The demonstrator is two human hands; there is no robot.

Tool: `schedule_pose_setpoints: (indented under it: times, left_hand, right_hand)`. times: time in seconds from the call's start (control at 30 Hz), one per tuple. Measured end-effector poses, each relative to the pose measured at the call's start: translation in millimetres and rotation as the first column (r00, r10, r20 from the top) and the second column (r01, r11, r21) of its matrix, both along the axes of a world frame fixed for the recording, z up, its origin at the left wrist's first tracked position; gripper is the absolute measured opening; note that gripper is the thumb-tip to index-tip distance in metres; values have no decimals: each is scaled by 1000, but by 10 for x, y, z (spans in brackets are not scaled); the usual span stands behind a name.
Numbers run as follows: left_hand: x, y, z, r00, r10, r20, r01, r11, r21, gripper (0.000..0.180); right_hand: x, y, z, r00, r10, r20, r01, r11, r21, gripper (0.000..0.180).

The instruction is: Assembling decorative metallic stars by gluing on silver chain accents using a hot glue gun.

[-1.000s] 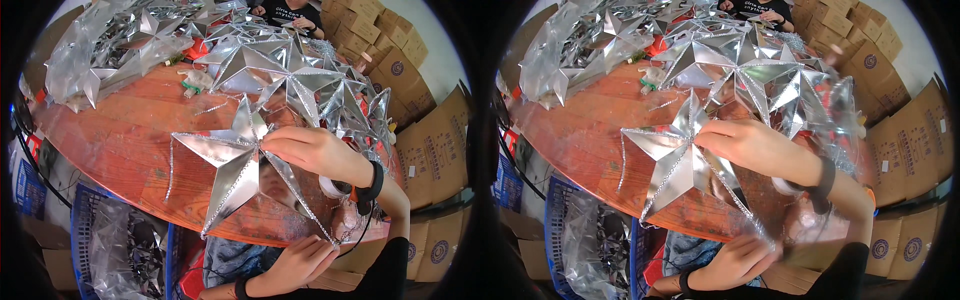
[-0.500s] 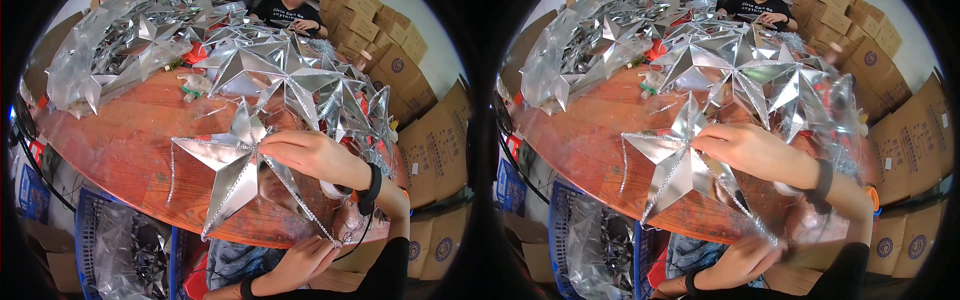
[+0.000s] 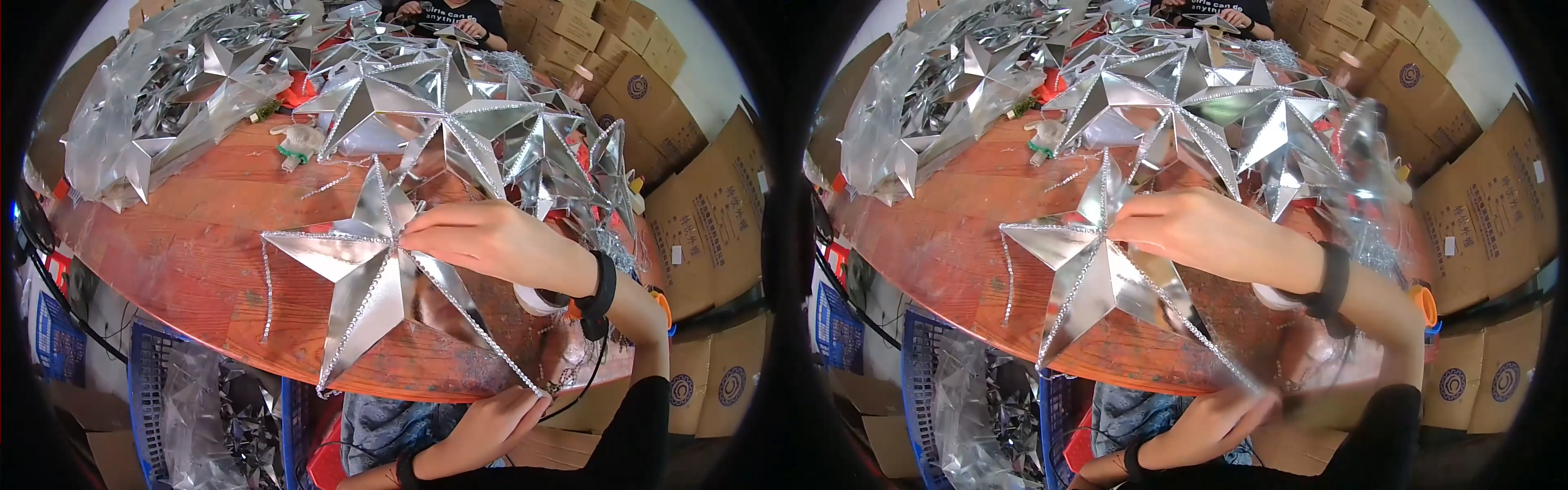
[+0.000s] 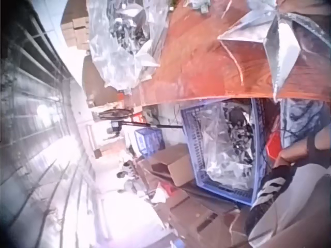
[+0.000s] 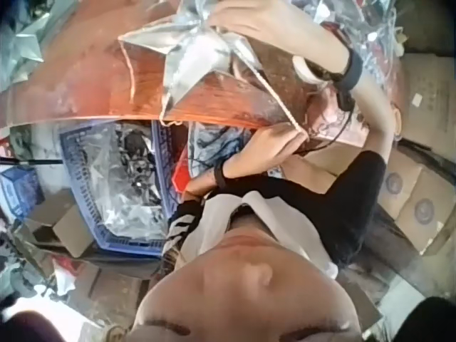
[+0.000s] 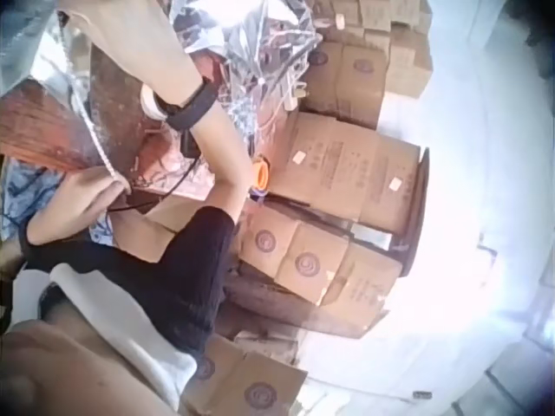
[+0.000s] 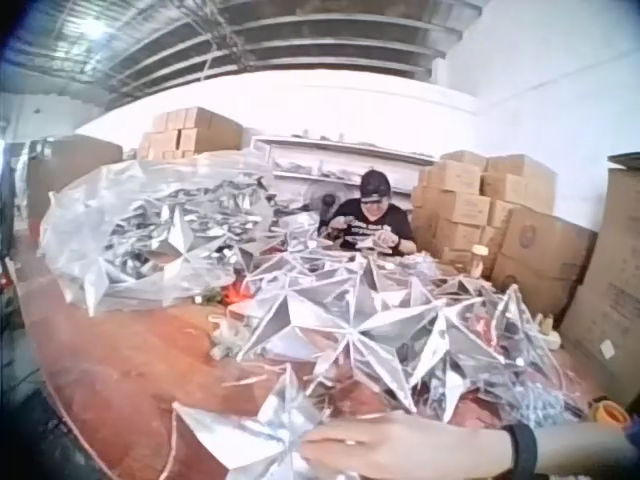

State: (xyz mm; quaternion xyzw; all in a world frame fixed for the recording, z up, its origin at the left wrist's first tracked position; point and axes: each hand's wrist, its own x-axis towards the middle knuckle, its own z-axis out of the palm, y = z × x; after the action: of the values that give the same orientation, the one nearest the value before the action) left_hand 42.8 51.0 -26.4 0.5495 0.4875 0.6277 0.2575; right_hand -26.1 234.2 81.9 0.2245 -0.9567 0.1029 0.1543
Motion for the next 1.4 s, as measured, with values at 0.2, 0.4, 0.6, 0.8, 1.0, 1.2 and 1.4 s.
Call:
schedule_pose_setpoints:
  times: [0.2,0.4,0.6,0.8,1.0,1.2,1.4]
  left_hand:
    - [13,13,-10,1000,30,6,-30,998,-47,11]
    - [10,11,-29,1000,14,-8,-15,993,-115,13]
    - [3,6,-63,1000,-9,-9,7,987,-161,16]
    - [-7,-29,-64,999,-30,-12,28,982,-188,17]
    - [-37,-61,-25,998,-51,38,60,955,-290,17]
    - [-35,-55,-17,997,-55,61,71,950,-304,17]
    - [3,-163,-20,995,-99,-5,94,956,-276,17]
  right_hand:
    - [-2,-1,-23,995,-56,87,65,992,-112,24]
    - [2,34,-83,998,-3,69,20,968,-250,19]
    - [-3,38,-88,997,-33,69,45,980,-194,22]
    - [16,33,-81,999,-28,40,33,988,-148,22]
    - [13,38,-82,998,-36,59,43,990,-132,23]
    - [19,15,-44,992,-46,121,79,955,-284,22]
    - [82,125,32,972,-191,133,218,947,-234,20]
